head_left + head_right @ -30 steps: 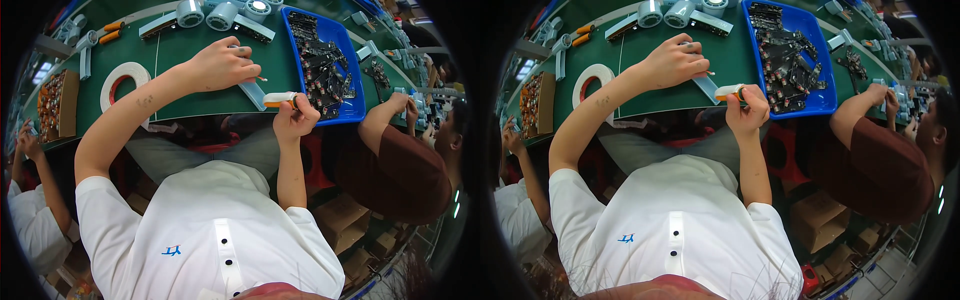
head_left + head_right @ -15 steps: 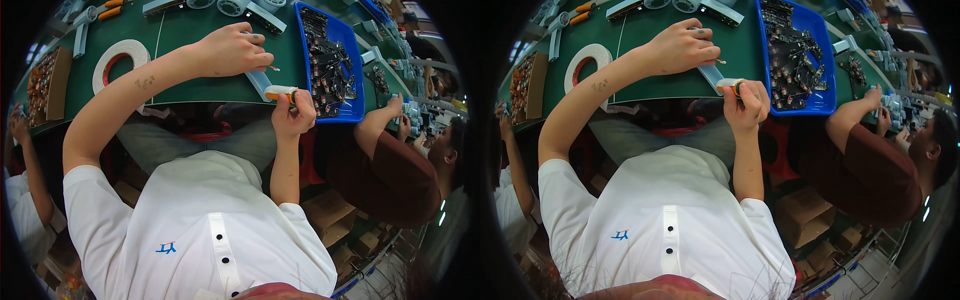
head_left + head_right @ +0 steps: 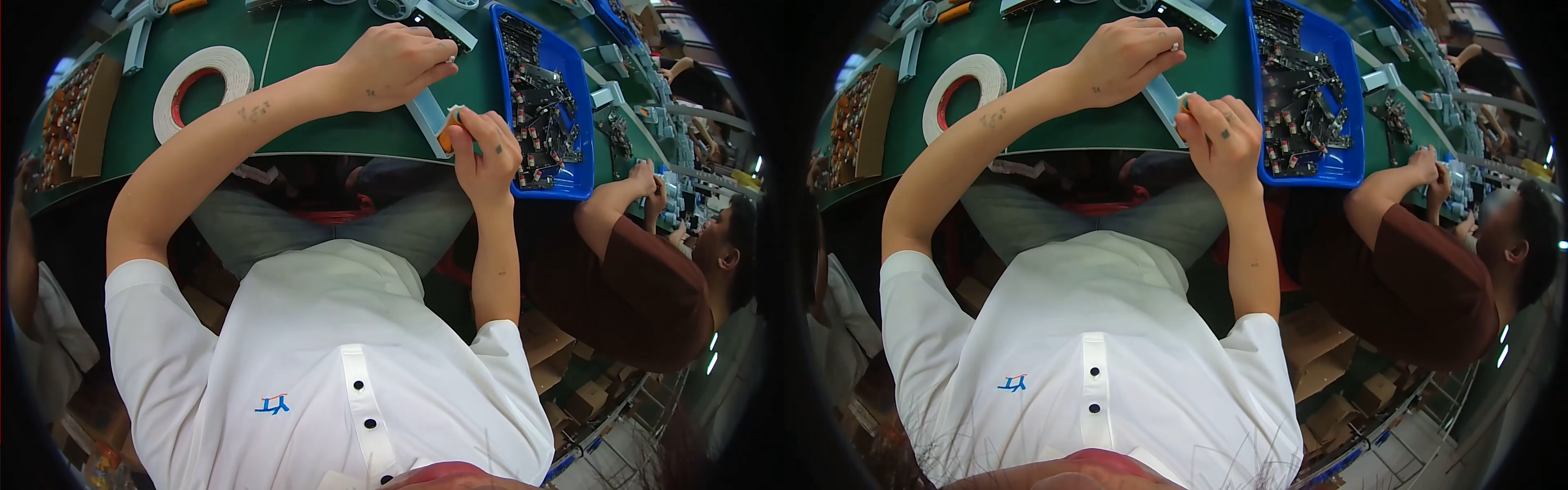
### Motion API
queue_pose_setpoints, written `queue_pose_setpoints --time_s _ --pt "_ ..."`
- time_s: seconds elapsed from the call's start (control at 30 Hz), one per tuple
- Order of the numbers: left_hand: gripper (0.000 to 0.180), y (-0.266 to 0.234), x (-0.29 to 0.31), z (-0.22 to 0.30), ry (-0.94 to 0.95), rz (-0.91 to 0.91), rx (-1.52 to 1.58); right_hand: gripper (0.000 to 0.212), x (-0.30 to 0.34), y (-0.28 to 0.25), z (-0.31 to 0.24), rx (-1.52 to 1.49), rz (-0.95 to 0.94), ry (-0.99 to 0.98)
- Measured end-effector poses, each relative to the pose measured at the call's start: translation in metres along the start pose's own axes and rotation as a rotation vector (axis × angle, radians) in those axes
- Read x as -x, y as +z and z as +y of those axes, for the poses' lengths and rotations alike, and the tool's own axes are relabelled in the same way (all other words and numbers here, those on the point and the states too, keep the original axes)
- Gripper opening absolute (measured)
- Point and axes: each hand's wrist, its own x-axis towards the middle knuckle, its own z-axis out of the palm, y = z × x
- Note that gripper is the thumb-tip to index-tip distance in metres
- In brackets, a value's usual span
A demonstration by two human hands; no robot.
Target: Applying white adhesive tape to small electronic or mechanical components on a factory assembly line.
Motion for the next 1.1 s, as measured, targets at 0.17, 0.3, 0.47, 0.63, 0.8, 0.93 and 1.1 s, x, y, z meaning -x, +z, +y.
queue_pose_setpoints --time_s 0.17,0.3,0.47,0.63,0.8,0.93,1.1 --pt "0.018 0.003 0.002 -0.003 -0.091 0.012 0.061 0.015 -0.021 -0.002 0.002 -0.099 -0.183 0.067" --pt "0.017 0.005 0.003 -0.004 -0.062 0.051 0.099 0.014 -0.029 0.001 0.007 -0.137 -0.293 0.094" --pt "0.016 0.004 0.003 -0.003 -0.054 0.026 0.082 0.017 -0.032 -0.003 0.01 -0.139 -0.414 0.134" --pt "0.015 0.003 0.002 -0.007 0.02 0.002 0.054 0.021 -0.033 -0.008 0.011 -0.045 -0.556 0.216" --pt "0.014 0.002 0.001 -0.009 0.063 -0.024 0.035 0.025 -0.026 0.0 0.022 -0.069 -0.537 0.088" --pt "0.014 -0.001 -0.003 -0.008 0.088 -0.036 0.024 0.025 -0.024 0.001 0.024 -0.118 -0.509 0.091" --pt "0.017 -0.011 -0.009 -0.003 0.07 -0.132 -0.06 0.023 -0.032 -0.011 0.012 -0.305 -0.639 0.42"
